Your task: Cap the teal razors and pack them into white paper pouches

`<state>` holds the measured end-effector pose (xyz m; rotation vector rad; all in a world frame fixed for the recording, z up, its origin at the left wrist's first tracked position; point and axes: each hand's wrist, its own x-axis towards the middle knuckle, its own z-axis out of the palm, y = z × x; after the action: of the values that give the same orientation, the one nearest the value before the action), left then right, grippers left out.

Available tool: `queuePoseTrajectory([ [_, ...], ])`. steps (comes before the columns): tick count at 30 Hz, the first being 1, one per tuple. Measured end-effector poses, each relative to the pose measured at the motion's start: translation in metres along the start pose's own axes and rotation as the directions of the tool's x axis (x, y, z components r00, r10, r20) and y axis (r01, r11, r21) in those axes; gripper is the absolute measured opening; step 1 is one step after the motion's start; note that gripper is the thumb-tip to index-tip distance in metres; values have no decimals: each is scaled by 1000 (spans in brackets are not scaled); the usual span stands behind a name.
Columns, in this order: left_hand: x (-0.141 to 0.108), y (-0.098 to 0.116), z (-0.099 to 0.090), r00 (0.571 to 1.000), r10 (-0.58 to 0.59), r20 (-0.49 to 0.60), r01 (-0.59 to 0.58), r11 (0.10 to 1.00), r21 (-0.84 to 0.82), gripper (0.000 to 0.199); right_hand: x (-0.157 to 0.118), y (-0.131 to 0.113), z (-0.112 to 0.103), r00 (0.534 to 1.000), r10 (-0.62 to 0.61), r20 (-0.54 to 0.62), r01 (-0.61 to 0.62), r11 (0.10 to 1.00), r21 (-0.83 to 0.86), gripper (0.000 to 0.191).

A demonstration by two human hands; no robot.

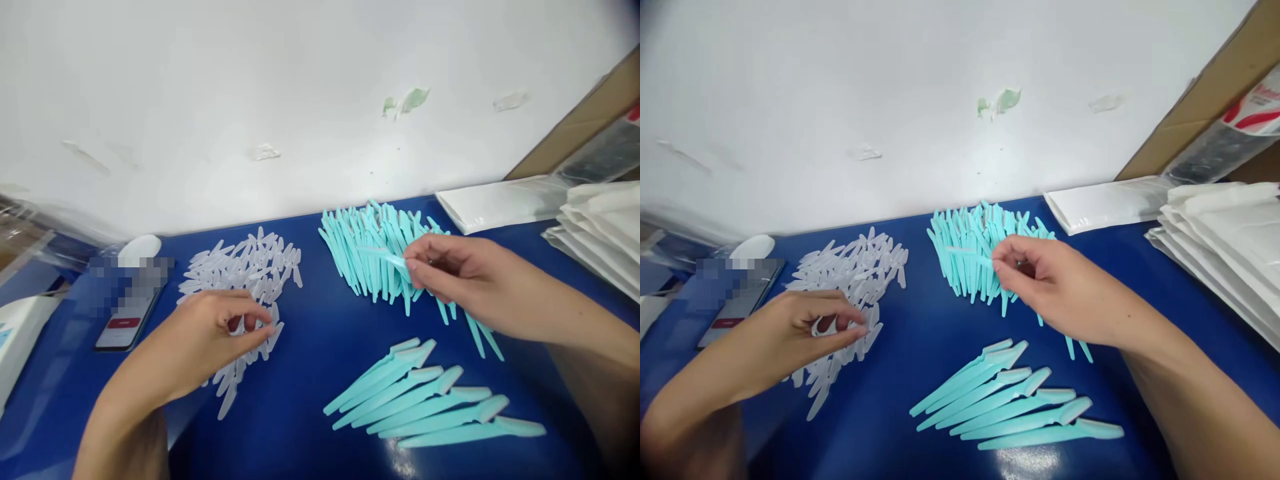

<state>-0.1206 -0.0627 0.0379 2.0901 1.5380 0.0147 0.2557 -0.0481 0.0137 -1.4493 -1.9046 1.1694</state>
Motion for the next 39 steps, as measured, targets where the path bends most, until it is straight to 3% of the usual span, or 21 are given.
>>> queuePoseTrajectory([
  [3,2,7,8,993,-76,91,61,985,158,23,-2,-7,8,997,12,70,-10,1000,-23,25],
  [9,11,25,21,976,-203,73,176,945,275,22,-2,-16,19,992,28,127,-25,999,-24,23],
  [14,12,23,24,978,-202,60,182,954,239,24,-1,-16,22,979,83,188,-78,996,-32,24],
  [18,10,24,29,995,-82,48,72,980,187,21,-1,-16,23,968,113,225,-112,994,-17,27],
  [20,10,26,30,999,-48,16,47,995,84,18,-1,-16,24,965,112,237,-114,993,-7,28],
  [22,12,28,31,998,-66,1,66,988,-140,15,-2,-17,26,960,110,256,-118,993,15,29],
  [24,16,31,32,993,-111,-27,86,884,-460,15,-4,-19,29,952,117,283,-134,990,39,31],
  [26,21,34,36,979,-182,-94,48,651,-758,18,-5,-22,32,943,127,308,-154,986,64,34],
  [28,26,39,42,953,-267,-142,-23,403,-915,21,-7,-24,35,937,133,323,-171,981,94,36],
  [30,30,44,48,934,-324,-149,-60,269,-961,22,-8,-26,37,939,131,318,-174,978,113,33],
  [35,31,52,56,906,-379,-187,-104,228,-968,22,-8,-27,39,955,125,270,-159,981,110,29],
  [39,31,56,60,910,-381,-164,-97,191,-977,24,-6,-27,39,952,143,269,-182,976,123,26],
])
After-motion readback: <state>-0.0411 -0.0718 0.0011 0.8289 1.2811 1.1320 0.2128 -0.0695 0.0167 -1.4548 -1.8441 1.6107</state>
